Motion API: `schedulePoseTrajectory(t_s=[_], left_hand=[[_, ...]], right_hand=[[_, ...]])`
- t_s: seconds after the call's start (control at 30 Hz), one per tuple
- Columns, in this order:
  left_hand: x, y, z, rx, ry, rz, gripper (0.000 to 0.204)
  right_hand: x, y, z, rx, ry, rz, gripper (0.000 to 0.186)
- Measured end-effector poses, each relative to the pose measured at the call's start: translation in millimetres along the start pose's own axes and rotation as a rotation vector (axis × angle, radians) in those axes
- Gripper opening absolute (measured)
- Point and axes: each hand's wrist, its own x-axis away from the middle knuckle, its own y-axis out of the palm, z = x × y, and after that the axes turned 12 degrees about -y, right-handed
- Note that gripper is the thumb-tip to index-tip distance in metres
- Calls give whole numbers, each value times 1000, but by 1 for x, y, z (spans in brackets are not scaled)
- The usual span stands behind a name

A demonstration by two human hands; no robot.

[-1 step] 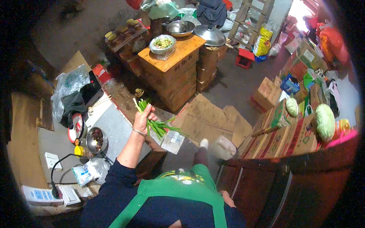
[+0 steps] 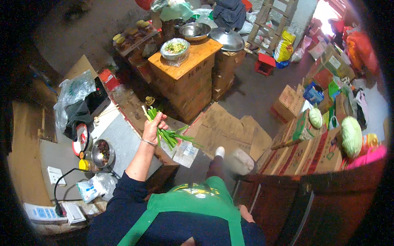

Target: The person washes green onions under a tap, then chops them on a wooden cutting board using a knife. They then walk to an outdoor market stall and inspect various bulk spices and dried goods by hand.

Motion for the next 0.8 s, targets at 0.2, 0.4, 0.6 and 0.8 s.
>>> schedulePoseTrajectory(t_s=[0.2,0.4,0.6,0.8], left_hand=[[-112,20,26,75,102,84,19],[-189,52,56,109,150,237,20],[-268,73,68,53,149,336,34],[-342,70,85,50,103,442,24]], right_hand=[[-181,-124,-45,72,-219,-65,35],[-323,-262,-208,213,-475,118,27],[-412,-350,-397,-135,-804,52,18],[-435,-392,-567,-521,-812,-199,30]])
